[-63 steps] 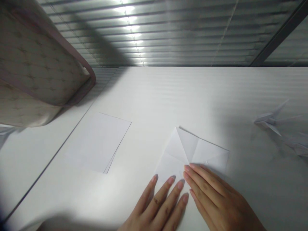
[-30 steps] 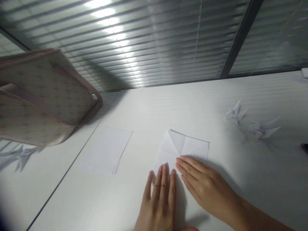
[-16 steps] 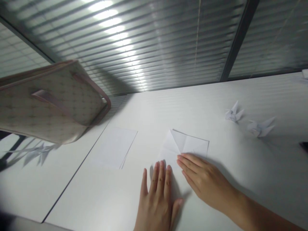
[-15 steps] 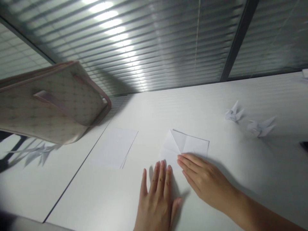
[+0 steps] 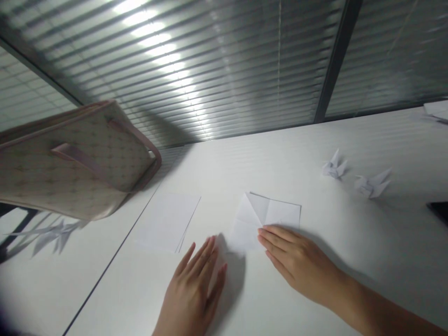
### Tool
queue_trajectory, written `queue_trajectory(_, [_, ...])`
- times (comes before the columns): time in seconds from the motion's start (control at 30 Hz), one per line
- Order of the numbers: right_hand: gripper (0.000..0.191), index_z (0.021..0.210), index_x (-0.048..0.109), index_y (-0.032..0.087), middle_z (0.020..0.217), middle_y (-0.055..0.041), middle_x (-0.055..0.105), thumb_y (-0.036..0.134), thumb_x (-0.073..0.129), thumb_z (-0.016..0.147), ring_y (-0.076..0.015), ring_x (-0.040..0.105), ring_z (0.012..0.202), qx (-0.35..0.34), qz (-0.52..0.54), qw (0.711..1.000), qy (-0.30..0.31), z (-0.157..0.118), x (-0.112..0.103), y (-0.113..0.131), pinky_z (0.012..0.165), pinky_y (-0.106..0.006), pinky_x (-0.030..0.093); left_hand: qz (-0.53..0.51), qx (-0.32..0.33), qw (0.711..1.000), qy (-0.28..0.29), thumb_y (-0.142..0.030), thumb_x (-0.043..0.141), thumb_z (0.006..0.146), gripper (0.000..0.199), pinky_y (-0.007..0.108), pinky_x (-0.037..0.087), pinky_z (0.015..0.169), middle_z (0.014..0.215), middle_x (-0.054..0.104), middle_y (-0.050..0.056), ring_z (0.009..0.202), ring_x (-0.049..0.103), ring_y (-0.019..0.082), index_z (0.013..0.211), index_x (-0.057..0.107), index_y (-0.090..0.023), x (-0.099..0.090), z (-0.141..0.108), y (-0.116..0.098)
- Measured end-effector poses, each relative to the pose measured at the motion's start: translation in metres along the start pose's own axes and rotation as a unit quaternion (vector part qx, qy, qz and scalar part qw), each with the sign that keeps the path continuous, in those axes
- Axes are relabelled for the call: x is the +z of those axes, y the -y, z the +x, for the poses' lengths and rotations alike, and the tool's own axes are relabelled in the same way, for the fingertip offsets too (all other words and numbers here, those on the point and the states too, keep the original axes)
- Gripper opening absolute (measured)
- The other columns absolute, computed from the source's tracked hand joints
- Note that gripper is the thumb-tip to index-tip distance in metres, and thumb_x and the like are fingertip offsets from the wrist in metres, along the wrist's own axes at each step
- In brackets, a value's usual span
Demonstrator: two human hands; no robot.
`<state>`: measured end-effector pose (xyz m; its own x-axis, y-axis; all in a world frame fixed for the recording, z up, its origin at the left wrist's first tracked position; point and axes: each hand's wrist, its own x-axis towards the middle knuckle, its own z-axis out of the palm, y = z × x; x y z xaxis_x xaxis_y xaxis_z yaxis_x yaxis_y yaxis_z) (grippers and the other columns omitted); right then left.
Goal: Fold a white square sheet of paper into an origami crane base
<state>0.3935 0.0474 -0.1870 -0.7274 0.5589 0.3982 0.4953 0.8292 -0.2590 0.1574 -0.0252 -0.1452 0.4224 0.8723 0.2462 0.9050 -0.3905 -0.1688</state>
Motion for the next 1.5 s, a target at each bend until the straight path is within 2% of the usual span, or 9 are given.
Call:
queue_trajectory(0.07, [0.035,0.126,0.058,0.016,0.127,-0.0051,0.063,0.014,0.044,0.094,-0.0180,0.057,0.119,-0.015,0.013,1.000,-0.005,0.002,-0.001,-0.002,0.101,-0.035,0.049,-0.059,0.057,0.997,-0.008,-0.029,0.047,0.093,0.039,0.052,0.040,0.105,0.132,0.056,0.019,0.127,0.048,0.029,0.123,0.055,-0.004,-0.005,0.018,0.009])
queue_trajectory(0.13, [0.033,0.120,0.062,0.018,0.122,-0.0035,0.066,0.012,0.044,0.093,-0.0165,0.058,0.116,-0.033,0.034,0.999,-0.015,0.004,-0.002,-0.006,0.104,-0.035,0.047,-0.117,0.144,0.980,0.066,-0.043,0.053,0.090,0.061,0.047,0.036,0.110,0.145,0.040,0.016,0.137,0.034,0.027,0.139,0.040,-0.008,-0.004,0.036,0.015])
queue_trajectory(0.23, [0.027,0.108,0.068,0.022,0.121,-0.0023,0.066,0.013,0.048,0.092,-0.0173,0.057,0.117,-0.013,0.063,0.998,-0.027,0.004,-0.004,-0.015,0.107,-0.038,0.044,-0.171,0.178,0.961,0.123,-0.052,0.056,0.085,0.077,0.042,0.034,0.111,0.148,0.033,0.020,0.138,0.030,0.028,0.142,0.034,-0.005,0.006,0.058,0.019])
queue_trajectory(0.57, [0.042,0.127,0.053,0.029,0.122,-0.0045,0.063,0.021,0.057,0.086,-0.0193,0.059,0.113,0.205,0.183,0.958,-0.085,0.003,-0.012,-0.031,0.095,-0.033,0.052,-0.148,0.162,0.967,0.127,-0.051,0.049,0.087,0.072,0.050,0.039,0.105,0.148,0.033,0.021,0.136,0.032,0.035,0.142,0.036,-0.006,0.022,0.062,0.016])
queue_trajectory(0.73, [0.029,0.108,0.064,0.025,0.100,-0.0041,0.069,0.010,0.048,0.090,-0.0151,0.066,0.094,0.109,0.168,0.979,-0.037,-0.001,-0.027,-0.035,0.082,-0.025,0.055,-0.108,0.134,0.983,0.069,-0.051,0.049,0.087,0.070,0.054,0.046,0.096,0.141,0.041,0.027,0.129,0.042,0.041,0.139,0.042,-0.004,0.025,0.056,0.015])
queue_trajectory(0.87, [0.018,0.089,0.068,0.021,0.098,-0.0043,0.071,0.013,0.052,0.089,-0.0170,0.067,0.094,0.051,0.100,0.994,-0.002,-0.002,-0.033,-0.041,0.084,-0.029,0.055,-0.059,0.132,0.989,0.044,-0.044,0.053,0.086,0.064,0.055,0.050,0.089,0.136,0.047,0.030,0.124,0.047,0.043,0.137,0.045,-0.005,0.026,0.053,0.015])
queue_trajectory(1.17, [0.020,0.098,0.066,0.018,0.104,-0.0063,0.071,0.011,0.049,0.091,-0.0186,0.064,0.103,0.033,0.033,0.999,-0.002,-0.006,-0.032,-0.053,0.093,-0.033,0.052,-0.101,0.282,0.953,0.038,-0.013,0.038,0.095,0.038,0.050,0.045,0.101,0.135,0.055,0.012,0.127,0.048,0.031,0.129,0.054,-0.012,0.022,0.057,0.032])
queue_trajectory(1.3, [0.012,0.092,0.067,0.019,0.100,-0.0056,0.071,0.014,0.057,0.088,-0.0193,0.064,0.099,0.030,0.035,0.998,-0.034,-0.004,-0.027,-0.051,0.087,-0.035,0.053,-0.177,0.251,0.952,-0.001,-0.014,0.042,0.096,0.032,0.045,0.046,0.100,0.126,0.062,0.012,0.120,0.054,0.029,0.122,0.058,-0.010,0.028,0.059,0.030])
queue_trajectory(1.5, [0.004,0.086,0.065,0.022,0.091,-0.0040,0.067,0.025,0.065,0.084,-0.0183,0.062,0.089,0.109,0.134,0.985,-0.022,0.000,-0.021,-0.050,0.077,-0.032,0.051,-0.403,0.034,0.914,0.001,-0.011,0.048,0.093,0.017,0.028,0.052,0.084,0.094,0.068,0.005,0.092,0.062,0.016,0.093,0.064,-0.017,0.030,0.071,0.024])
